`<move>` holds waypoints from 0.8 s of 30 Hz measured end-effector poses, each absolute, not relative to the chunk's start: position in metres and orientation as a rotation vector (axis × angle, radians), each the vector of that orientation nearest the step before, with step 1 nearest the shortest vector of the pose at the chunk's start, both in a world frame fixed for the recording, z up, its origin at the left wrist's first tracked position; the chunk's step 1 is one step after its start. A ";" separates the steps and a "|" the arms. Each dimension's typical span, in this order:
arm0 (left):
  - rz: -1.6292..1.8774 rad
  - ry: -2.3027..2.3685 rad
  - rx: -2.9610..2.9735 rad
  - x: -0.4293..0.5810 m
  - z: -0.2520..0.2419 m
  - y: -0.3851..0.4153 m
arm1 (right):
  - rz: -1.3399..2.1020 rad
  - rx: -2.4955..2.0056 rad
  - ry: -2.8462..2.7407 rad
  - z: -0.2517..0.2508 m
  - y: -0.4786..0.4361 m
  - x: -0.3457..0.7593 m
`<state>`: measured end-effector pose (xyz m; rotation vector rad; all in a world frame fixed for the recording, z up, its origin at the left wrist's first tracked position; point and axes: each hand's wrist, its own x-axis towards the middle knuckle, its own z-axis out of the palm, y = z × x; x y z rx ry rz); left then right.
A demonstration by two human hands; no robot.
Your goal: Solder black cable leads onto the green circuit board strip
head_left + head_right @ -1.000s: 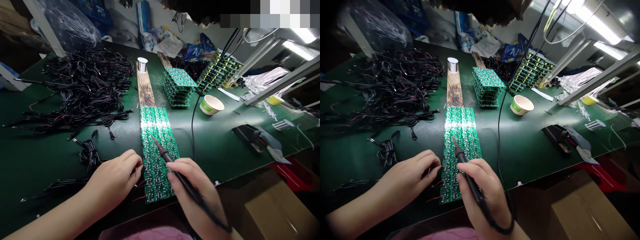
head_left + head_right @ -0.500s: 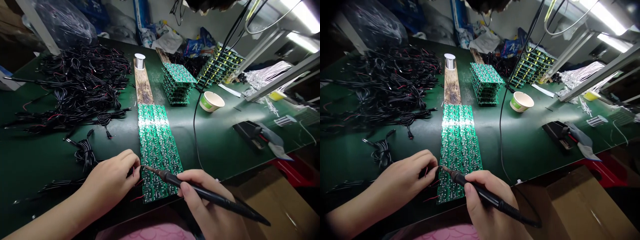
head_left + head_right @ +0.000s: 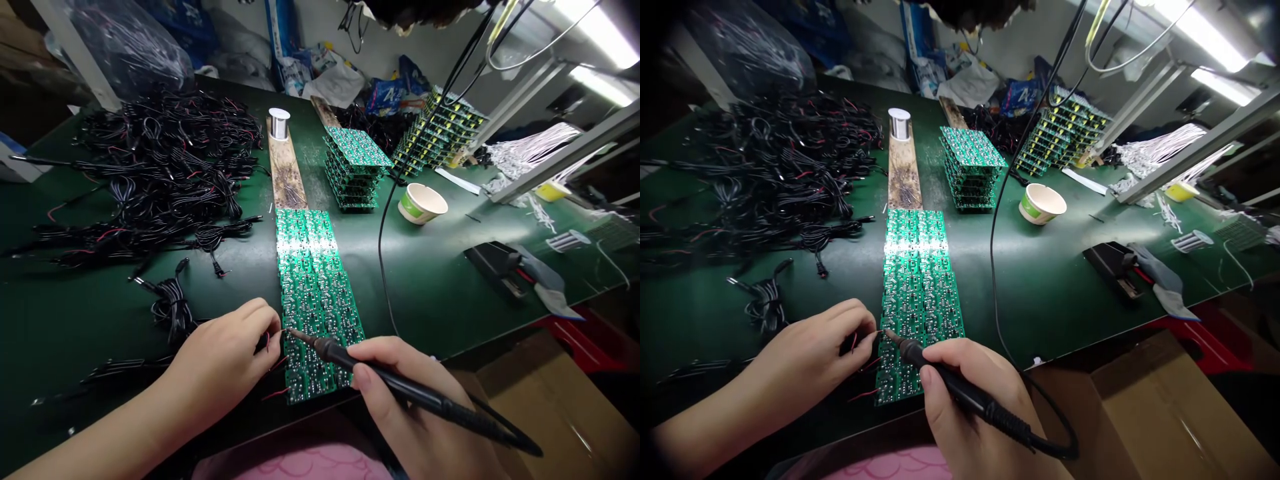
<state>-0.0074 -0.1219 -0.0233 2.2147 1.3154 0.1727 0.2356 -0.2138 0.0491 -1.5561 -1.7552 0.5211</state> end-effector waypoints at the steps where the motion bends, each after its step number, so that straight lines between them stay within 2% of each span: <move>1: 0.175 1.317 2.215 -0.007 -0.023 -0.122 | 0.521 -1.557 -1.755 0.049 -0.214 0.236; 16: 0.155 1.336 2.226 -0.007 -0.021 -0.123 | 0.365 -1.625 -1.656 0.042 -0.225 0.245; 21: 0.136 1.012 2.306 -0.029 0.001 -0.093 | 0.346 -1.636 -1.634 0.048 -0.225 0.250; 24: 0.174 1.028 2.377 -0.033 0.013 -0.072 | 0.355 -1.592 -1.615 0.045 -0.219 0.251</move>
